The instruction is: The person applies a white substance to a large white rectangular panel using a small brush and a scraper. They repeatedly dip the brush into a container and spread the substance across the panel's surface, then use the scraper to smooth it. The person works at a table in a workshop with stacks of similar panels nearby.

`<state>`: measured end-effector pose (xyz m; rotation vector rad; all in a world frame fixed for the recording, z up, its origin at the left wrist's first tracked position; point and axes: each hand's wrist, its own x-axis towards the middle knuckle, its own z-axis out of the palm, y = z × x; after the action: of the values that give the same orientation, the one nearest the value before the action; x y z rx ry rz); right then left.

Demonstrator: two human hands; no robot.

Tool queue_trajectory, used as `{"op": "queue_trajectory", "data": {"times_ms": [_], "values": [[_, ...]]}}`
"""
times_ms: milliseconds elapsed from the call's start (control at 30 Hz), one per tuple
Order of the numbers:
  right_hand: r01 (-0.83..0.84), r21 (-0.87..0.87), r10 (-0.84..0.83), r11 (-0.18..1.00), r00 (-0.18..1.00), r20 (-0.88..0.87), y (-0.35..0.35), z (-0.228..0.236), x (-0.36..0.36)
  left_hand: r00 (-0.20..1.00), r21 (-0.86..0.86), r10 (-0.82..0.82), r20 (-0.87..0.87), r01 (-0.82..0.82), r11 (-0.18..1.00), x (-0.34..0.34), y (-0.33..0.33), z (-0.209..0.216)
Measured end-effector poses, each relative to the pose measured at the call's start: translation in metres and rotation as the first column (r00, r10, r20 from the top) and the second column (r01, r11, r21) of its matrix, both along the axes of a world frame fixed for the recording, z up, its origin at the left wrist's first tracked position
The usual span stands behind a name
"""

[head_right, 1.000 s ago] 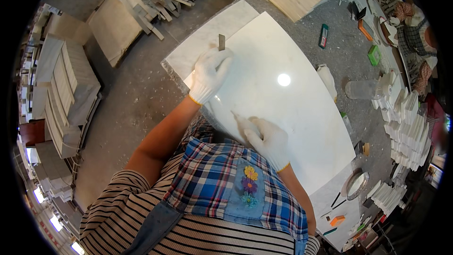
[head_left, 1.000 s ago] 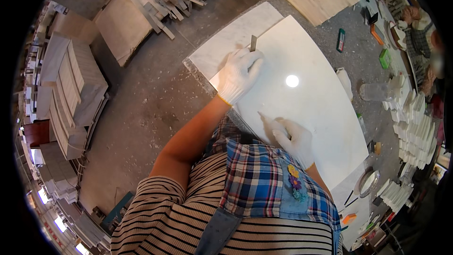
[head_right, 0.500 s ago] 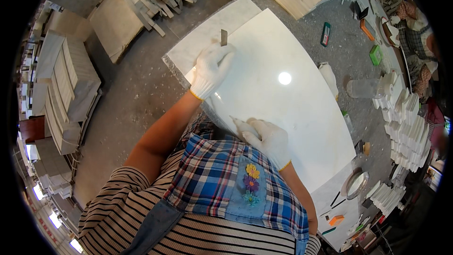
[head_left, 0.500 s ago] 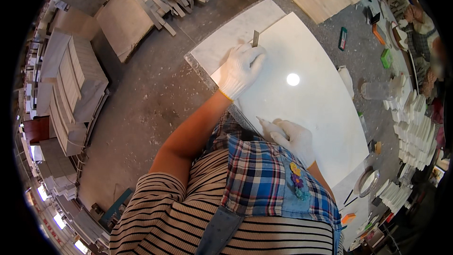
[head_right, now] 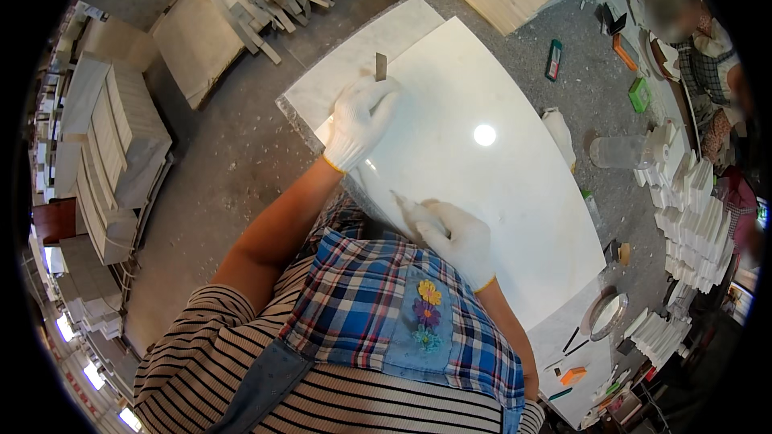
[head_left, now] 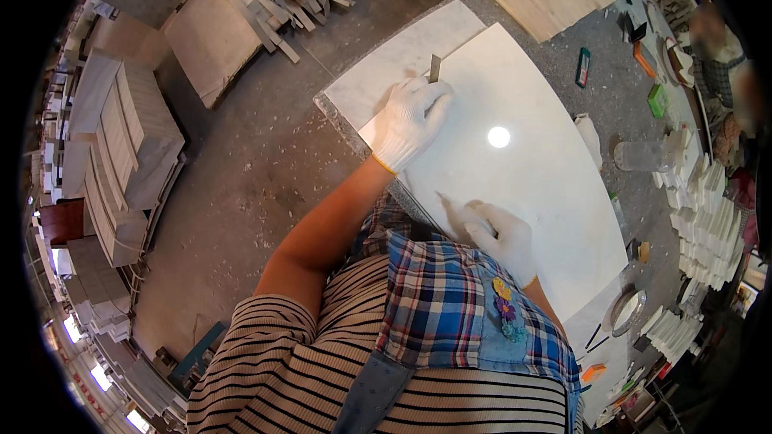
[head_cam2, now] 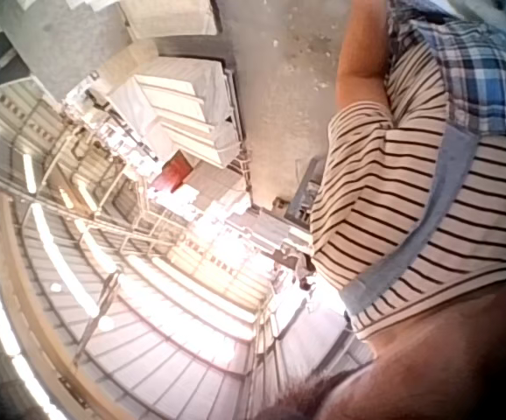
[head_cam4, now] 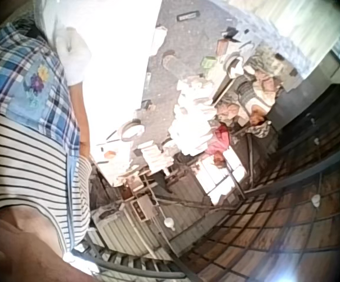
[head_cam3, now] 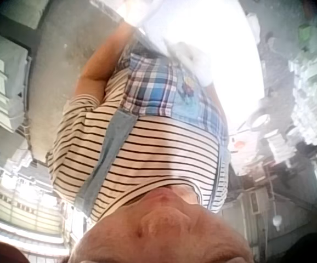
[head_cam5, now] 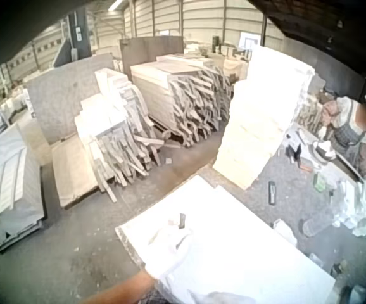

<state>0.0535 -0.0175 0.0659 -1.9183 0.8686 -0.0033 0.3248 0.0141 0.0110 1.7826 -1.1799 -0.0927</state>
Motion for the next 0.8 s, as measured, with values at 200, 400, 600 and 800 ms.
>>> {"op": "queue_trajectory", "data": {"times_ms": [200, 400, 600, 800], "values": [[0.283, 0.208, -0.323, 0.936, 0.926, 0.195, -0.019, 0.006, 0.007, 0.979, 0.017, -0.046, -0.197, 0.05, 0.999, 0.0, 0.002, 0.005], [0.295, 0.085, -0.306, 0.952, 0.896, 0.323, -0.029, 0.041, 0.038, 0.861, 0.015, -0.369, -0.351, 0.399, 0.917, -0.026, 0.009, 0.059], [0.246, -0.008, -0.226, 0.969, 0.903, 0.366, -0.023, 0.038, 0.048, 0.672, -0.044, -0.306, -0.675, 0.377, 0.925, -0.055, 0.017, 0.073], [0.359, -0.048, -0.32, 0.932, 0.879, 0.353, -0.027, 0.027, 0.039, 0.625, 0.05, -0.273, -0.731, 0.449, 0.892, -0.048, 0.028, 0.07]]}}
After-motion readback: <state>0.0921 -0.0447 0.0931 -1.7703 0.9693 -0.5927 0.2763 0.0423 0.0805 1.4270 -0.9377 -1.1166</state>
